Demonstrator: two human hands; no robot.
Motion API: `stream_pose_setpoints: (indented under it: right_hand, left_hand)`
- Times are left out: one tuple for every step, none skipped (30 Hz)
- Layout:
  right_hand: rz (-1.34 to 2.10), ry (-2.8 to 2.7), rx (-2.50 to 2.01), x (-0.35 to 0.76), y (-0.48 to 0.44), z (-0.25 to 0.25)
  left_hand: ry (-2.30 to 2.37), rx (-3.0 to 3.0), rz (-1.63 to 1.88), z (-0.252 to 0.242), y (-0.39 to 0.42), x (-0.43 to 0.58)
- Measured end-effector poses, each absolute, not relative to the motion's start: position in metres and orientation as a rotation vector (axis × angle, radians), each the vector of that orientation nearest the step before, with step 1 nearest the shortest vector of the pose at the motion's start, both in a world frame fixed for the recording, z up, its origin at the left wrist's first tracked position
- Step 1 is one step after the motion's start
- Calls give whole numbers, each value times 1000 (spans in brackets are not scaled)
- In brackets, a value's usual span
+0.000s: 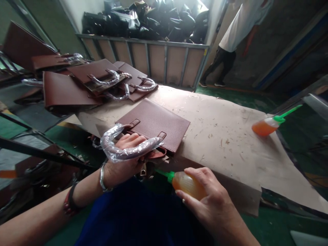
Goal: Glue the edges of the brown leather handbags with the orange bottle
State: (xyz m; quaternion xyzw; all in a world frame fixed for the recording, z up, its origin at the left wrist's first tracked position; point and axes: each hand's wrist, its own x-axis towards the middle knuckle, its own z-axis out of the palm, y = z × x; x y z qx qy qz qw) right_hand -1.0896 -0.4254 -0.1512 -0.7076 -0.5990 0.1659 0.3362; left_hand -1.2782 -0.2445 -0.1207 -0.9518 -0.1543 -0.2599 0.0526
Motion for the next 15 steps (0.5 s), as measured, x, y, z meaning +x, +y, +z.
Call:
stream_pose_setpoints:
  right_hand:
    - [482,-1581,-1821,-1091,-426,-151]
    - [517,-1594,-1806,-1091,-427,-151]
    - [526,-1602,-1802,-1091,-427,-152]
    - [504,-1601,-1809,-1089,-427,-153]
    - [453,-1586,-1834,-1087,-426,-153]
    - [396,-1575,-1864,-1084,-425,-154]
    - [342,-1557,-1908,-1081,-423,-155]
    - [292,-1535,-1953,-1077,-422,-156]
    - [263,-1521,-1989,-1075,-420,-156]
    - [246,-1511,-2013,-1073,-419,-157]
    - [236,-1496,-2025,-1073,-418,-157]
    - [242,-1497,-2013,-1073,-418,-158]
    - [251,-1497,-1988,-1075,-418,-158]
    - [266,-1500,-1958,-1076,-418,-158]
    - [282,-1495,-1935,-1078,-418,-157]
  left_hand:
    - [-468,-2894,-790,-121,-245,-1278]
    - [-464,-2894,-794,-120,-245,-1278]
    - [-455,-2893,-801,-120,-245,-1278]
    - [-446,-2889,-812,-120,-245,-1278]
    - [-442,-2886,-821,-120,-245,-1278]
    - [-440,-2886,-828,-120,-245,-1277]
    - [-438,-2888,-828,-120,-245,-1277]
    - [-438,-2891,-821,-120,-245,-1276]
    - [-439,-2895,-813,-120,-244,-1275]
    - [-444,-2896,-810,-120,-244,-1275]
    - [-446,-2900,-808,-120,-244,-1275]
    - [-449,-2901,-813,-121,-244,-1276]
    - [-451,-2901,-826,-121,-244,-1278]
    - [-451,-2901,-843,-121,-245,-1280]
    - [-444,-2904,-853,-122,-245,-1282]
